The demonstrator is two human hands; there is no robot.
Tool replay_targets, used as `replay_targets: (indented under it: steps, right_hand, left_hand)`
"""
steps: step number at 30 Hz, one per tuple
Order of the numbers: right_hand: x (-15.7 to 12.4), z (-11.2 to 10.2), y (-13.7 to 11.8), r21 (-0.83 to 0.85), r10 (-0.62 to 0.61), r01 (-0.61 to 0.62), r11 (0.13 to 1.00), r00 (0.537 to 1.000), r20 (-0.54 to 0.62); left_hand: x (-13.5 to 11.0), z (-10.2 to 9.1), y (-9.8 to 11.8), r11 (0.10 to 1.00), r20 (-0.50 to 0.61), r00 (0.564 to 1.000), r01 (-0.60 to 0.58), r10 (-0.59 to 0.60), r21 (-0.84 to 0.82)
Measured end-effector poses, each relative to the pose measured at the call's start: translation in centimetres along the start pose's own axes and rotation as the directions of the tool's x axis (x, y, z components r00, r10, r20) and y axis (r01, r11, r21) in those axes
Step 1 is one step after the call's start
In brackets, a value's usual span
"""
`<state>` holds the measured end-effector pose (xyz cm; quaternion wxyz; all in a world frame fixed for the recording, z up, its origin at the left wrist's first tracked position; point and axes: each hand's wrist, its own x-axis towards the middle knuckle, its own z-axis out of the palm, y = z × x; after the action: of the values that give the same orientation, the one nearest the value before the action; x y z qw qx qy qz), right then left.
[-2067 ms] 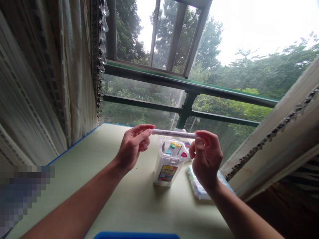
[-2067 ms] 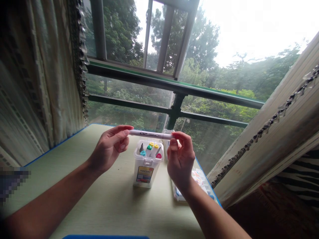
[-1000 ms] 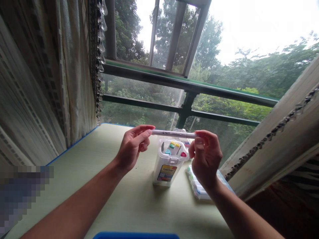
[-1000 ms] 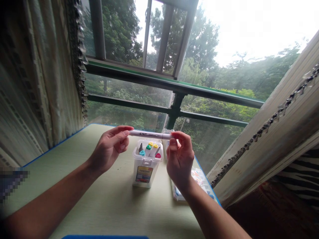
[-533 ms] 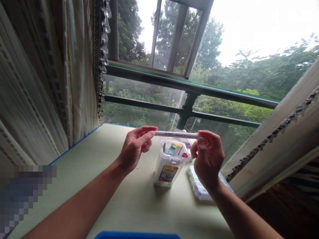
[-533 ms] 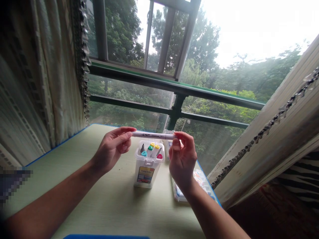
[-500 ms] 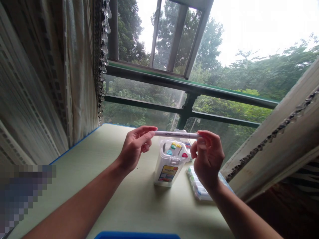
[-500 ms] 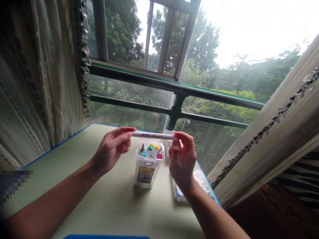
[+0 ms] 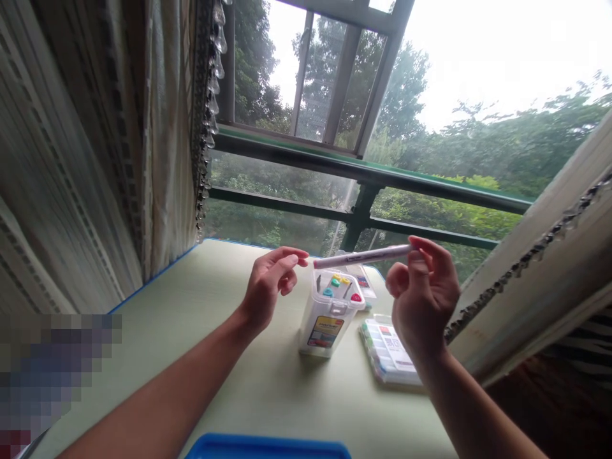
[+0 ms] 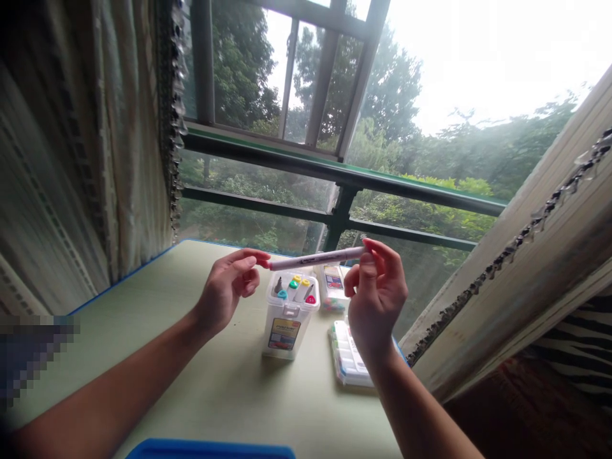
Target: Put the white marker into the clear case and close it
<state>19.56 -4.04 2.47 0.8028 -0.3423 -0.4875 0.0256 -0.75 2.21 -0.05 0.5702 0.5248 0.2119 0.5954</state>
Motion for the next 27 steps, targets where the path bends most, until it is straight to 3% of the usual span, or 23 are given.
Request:
replay_targets:
  steps: [7,11,16,21,24,27]
  right_hand:
    - [5.3,0.6,-1.9,-0.032,-0.213,0.211,0.977,0.976,-0.049]
    - [8.9,2.0,-4.3,-0.040,-0.403,0.401,0.915,0.908,-0.116]
    - [9.9,3.5,-5.6,0.002,-0.428,0.433,0.901,0.892,-0.148]
    - [9.5,3.9,-3.6,-0.024,-0.269,0.275,0.961,0.952,0.146]
    - [9.4,3.9,-2.5,-0.067,-0.178,0.208,0.976,0.934,0.310]
    - [8.9,4.2,-2.4,-0.099,-0.164,0.223,0.970,0.897,0.410]
  left_hand:
    - [0.0,0.1,-0.3,0.998,-0.031,0.999,0.011,-0.009,0.058]
    - [-0.3,0.4,-0.2,0.997,-0.018,1.000,0.024,-0.023,0.075]
    - [-0.5,0.5,-0.2,0.995,-0.024,0.999,0.036,-0.034,0.098]
    - [-0.5,0.6,-0.2,0.995,-0.005,0.999,0.041,-0.041,0.089]
    - [-0.5,0.6,-0.2,0.994,0.002,0.999,0.044,-0.044,0.096]
    - [-0.5,0.6,-0.2,0.994,-0.005,0.999,0.041,-0.040,0.102]
